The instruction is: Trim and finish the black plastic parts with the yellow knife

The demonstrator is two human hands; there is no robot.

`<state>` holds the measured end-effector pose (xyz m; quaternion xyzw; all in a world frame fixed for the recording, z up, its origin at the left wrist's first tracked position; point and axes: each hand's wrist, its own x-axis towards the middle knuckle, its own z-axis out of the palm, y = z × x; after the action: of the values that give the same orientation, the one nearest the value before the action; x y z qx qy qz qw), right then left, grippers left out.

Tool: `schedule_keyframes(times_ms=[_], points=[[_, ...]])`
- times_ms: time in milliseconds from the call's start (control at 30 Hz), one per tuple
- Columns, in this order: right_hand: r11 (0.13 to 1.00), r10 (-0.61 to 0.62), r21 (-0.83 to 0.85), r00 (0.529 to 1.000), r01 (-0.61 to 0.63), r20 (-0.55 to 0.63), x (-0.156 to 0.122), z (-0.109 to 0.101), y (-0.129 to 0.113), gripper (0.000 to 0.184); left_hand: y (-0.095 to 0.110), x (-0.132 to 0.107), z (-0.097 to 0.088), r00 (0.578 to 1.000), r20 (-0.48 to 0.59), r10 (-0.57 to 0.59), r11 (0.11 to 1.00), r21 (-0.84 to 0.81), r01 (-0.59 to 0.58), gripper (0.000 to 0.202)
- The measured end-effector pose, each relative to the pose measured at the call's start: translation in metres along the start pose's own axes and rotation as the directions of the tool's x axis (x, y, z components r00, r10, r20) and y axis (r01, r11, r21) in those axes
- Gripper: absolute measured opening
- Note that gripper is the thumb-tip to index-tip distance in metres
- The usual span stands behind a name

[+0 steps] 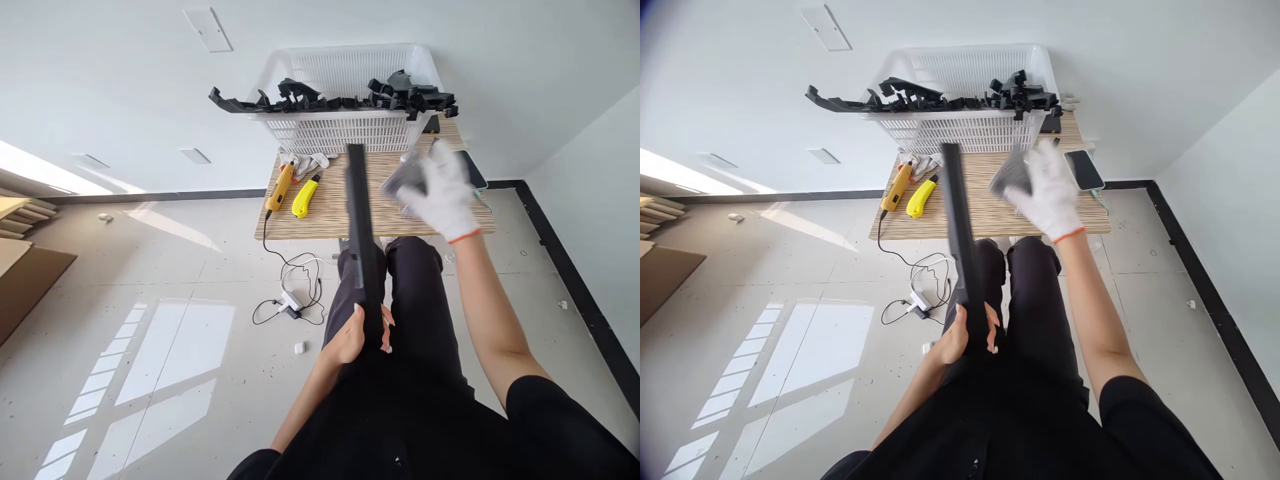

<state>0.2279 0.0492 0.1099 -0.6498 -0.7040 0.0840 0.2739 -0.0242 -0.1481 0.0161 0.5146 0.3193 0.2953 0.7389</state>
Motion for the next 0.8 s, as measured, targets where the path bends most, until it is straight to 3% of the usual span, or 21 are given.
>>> schedule_keyframes(times_ms=[100,200,233,367,433,533,600,667,800], points=[[0.995,0.028,0.097,0.997,-0.036,0.077,-0.022,0.024,-0.022,0.071,-0.003,-0.003,0.0,0.99,-0.11,0.083,0.995,-0.037,-0.088,0.078],[0.891,0.013,0.453,0.996,0.027,-0.085,-0.057,0.04,-0.04,0.051,-0.005,-0.007,-0.003,0.977,-0.199,0.074,0.996,-0.032,-0.082,0.069],[0.834,-0.017,0.549,0.997,0.052,-0.069,-0.067,0.043,-0.044,0.051,-0.005,-0.007,-0.004,0.973,-0.221,0.071,0.996,-0.032,-0.08,0.068],[0.811,-0.175,0.565,0.984,0.151,-0.011,-0.084,0.039,-0.047,0.034,0.002,0.006,-0.003,0.97,-0.243,0.02,0.997,-0.073,-0.039,0.065],[0.854,-0.116,0.499,0.989,0.149,-0.096,-0.072,0.028,-0.031,0.03,0.007,0.018,-0.003,0.963,-0.268,0.021,0.997,-0.062,-0.039,0.067],[0.954,0.067,0.301,0.974,0.001,-0.216,-0.035,0.012,0.009,0.033,0.01,0.034,-0.007,0.923,-0.376,0.085,0.996,-0.002,-0.092,0.061],[0.992,0.112,0.083,0.976,-0.098,-0.189,-0.002,0.009,0.036,0.032,0.008,0.04,-0.014,0.892,-0.441,0.099,0.994,-0.003,-0.112,0.056],[0.976,0.178,-0.102,0.973,-0.194,-0.147,0.029,0.013,0.054,0.034,0.003,0.042,-0.022,0.884,-0.463,0.067,0.989,-0.087,-0.12,0.054],[0.908,0.32,-0.265,0.945,-0.325,-0.066,0.071,0.035,0.055,0.048,-0.008,0.037,-0.028,0.866,-0.498,-0.05,0.911,-0.378,-0.164,0.059]])
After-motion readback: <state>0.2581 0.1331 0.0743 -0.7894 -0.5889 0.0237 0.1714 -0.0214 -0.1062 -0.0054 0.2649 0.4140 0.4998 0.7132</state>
